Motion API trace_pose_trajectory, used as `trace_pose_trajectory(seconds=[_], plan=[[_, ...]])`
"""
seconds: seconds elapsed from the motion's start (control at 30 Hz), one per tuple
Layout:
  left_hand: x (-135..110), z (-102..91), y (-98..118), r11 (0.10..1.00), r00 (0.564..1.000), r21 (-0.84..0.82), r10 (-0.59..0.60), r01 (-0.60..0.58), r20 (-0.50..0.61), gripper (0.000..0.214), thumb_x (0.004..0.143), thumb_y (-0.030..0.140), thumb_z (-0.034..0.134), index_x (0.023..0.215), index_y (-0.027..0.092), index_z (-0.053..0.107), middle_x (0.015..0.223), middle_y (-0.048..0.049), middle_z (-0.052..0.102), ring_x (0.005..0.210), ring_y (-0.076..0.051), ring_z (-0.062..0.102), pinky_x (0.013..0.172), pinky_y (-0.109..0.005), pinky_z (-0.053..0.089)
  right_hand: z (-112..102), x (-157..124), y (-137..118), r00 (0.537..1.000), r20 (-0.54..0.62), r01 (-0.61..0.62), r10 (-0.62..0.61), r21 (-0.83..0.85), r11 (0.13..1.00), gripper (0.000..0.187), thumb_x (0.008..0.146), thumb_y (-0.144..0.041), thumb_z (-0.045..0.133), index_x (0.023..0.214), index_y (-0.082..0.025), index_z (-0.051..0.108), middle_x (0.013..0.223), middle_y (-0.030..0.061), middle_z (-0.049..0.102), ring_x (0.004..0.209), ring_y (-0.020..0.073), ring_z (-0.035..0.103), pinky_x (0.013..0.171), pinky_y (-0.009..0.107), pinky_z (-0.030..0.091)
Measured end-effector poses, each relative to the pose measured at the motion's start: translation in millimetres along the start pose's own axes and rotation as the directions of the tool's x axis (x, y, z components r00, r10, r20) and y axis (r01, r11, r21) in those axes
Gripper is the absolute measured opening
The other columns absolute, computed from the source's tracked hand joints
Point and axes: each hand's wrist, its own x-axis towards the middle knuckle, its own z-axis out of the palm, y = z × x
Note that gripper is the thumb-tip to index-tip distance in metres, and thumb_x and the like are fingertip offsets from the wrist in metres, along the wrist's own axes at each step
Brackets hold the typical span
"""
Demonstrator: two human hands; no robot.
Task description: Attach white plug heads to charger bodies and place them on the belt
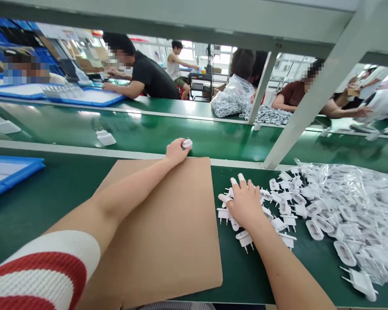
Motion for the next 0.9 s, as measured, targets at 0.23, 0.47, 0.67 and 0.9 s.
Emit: trace_pose_trajectory(seconds=[0.23, 0.47, 0.67, 0.9], plan=[[7, 2.2, -7, 0.981, 0.964, 0.145, -0.092, 0.132, -0.25, 0.066, 0.085, 0.035, 0.075, 0.141, 0.006, 0.053, 0.148, -0.0293, 0.054, 0.143, -0.047, 0.046, 0.12, -0.061, 0.032, -10, 0, -9, 0.996, 0.075, 0.053, -0.057, 0.057, 0.997, 0.047, 0.106, -0.032, 0.045, 0.145, -0.013, 0.064, 0.154, 0.0198, 0.059, 0.145, 0.0352, 0.053, 0.122, 0.056, 0.035], [-43, 18.3, 10, 0.927, 0.883, 0.069, 0.374, -0.37, -0.283, 0.07, 0.091, 0.047, 0.069, 0.148, 0.012, 0.05, 0.164, -0.0234, 0.038, 0.157, -0.041, 0.029, 0.131, -0.06, 0.02, -23, 3, -12, 0.998, 0.06, 0.007, -0.015, 0.127, 0.992, 0.038, 0.103, -0.04, 0.055, 0.124, -0.015, 0.074, 0.125, 0.0167, 0.069, 0.12, 0.033, 0.065, 0.104, 0.049, 0.047], [-142, 31.1, 33, 0.813, 0.741, -0.3, 0.58, -0.499, 0.339, 0.069, 0.1, 0.06, 0.061, 0.158, 0.028, 0.04, 0.166, -0.0128, 0.042, 0.156, -0.033, 0.039, 0.129, -0.056, 0.036, -29, 6, -10, 0.999, 0.032, 0.033, -0.039, 0.185, 0.982, 0.03, 0.097, -0.021, 0.058, 0.122, -0.018, 0.075, 0.117, 0.0109, 0.069, 0.106, 0.0249, 0.069, 0.09, 0.037, 0.049], [-154, 29.2, 39, 0.803, 0.622, -0.335, 0.594, -0.493, 0.51, 0.066, 0.095, 0.061, 0.069, 0.152, 0.033, 0.05, 0.151, -0.0096, 0.059, 0.141, -0.032, 0.057, 0.12, -0.056, 0.049, -34, 5, -9, 1.0, 0.016, -0.007, 0.004, 0.227, 0.974, 0.034, 0.096, -0.019, 0.06, 0.128, -0.02, 0.071, 0.124, 0.0084, 0.068, 0.101, 0.024, 0.072, 0.079, 0.035, 0.053]])
